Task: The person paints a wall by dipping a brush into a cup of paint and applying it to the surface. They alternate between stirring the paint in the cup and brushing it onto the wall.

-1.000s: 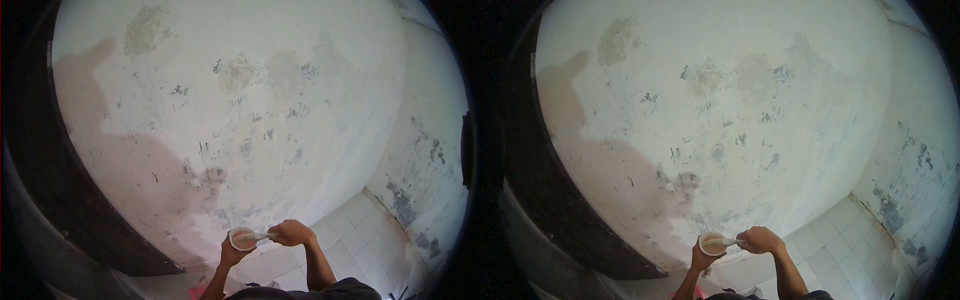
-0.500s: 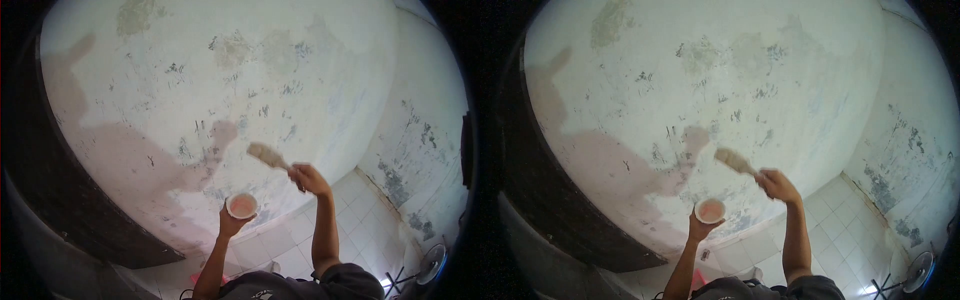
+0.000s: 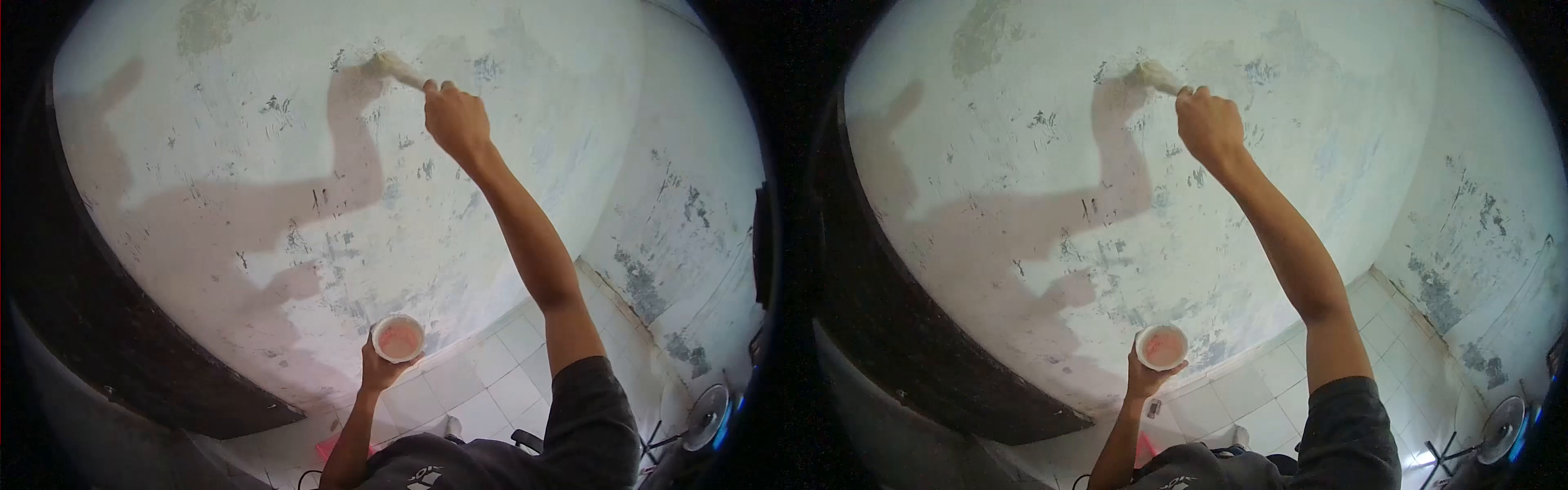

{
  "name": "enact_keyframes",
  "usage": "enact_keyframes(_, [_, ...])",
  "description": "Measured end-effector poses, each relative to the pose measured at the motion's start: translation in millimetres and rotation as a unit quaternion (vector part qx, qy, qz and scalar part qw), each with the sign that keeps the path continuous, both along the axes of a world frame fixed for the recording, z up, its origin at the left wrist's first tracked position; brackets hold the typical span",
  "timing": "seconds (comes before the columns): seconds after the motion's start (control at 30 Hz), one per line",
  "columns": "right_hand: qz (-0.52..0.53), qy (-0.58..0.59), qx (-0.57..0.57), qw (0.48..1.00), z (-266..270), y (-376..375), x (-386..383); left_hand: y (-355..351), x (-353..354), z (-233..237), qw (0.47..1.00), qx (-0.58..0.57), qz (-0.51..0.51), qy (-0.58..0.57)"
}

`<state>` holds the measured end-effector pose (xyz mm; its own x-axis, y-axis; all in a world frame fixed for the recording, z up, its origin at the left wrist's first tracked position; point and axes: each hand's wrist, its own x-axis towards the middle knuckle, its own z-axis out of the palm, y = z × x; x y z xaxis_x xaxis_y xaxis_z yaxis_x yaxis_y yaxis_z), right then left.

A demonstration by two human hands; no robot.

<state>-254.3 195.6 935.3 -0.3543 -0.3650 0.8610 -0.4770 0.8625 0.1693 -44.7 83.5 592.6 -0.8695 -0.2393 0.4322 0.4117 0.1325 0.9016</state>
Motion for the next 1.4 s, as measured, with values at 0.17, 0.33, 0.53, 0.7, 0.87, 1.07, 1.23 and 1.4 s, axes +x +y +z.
enact_keyframes(0.17, [0.012, -0.048, 0.056, 0.997, -41.4, -10.0, 6.5, -4.4, 9.5, 2.4, 1.0, -0.004, 0.001, -0.011])
enact_keyframes(0.33, [0.001, -0.182, 0.187, 0.965, -74.7, 2.1, 21.9, -13.9, 11.0, -8.5, 1.0, 0.006, -0.001, -0.01])
enact_keyframes(0.53, [-0.006, -0.239, 0.193, 0.951, -51.7, 21.7, 25.4, -17.1, 12.7, -13.6, 1.0, -0.004, 0.028, -0.004])
enact_keyframes(0.7, [-0.037, -0.148, 0.102, 0.983, -5.2, 11.5, 4.7, -13.6, 13.1, -10.7, 1.0, 0.006, 0.01, -0.003])
enact_keyframes(0.87, [-0.056, -0.079, 0.037, 0.995, 45.7, 1.6, -7.4, -14.8, 8.3, -18.2, 1.0, 0.01, -0.018, -0.012])
enact_keyframes(1.07, [-0.083, -0.005, -0.016, 0.996, 76.1, 9.2, -3.9, -17.2, 9.4, -14.5, 1.0, -0.024, 0.012, 0.005])
enact_keyframes(1.23, [-0.079, -0.004, 0.005, 0.997, 59.8, 12.4, -10.0, -19.1, 9.5, -16.1, 1.0, -0.016, -0.005, -0.016])
enact_keyframes(1.4, [-0.024, -0.067, 0.123, 0.99, -0.8, 12.7, -13.5, -18.4, 9.2, -11.3, 0.999, 0.001, -0.009, -0.037])
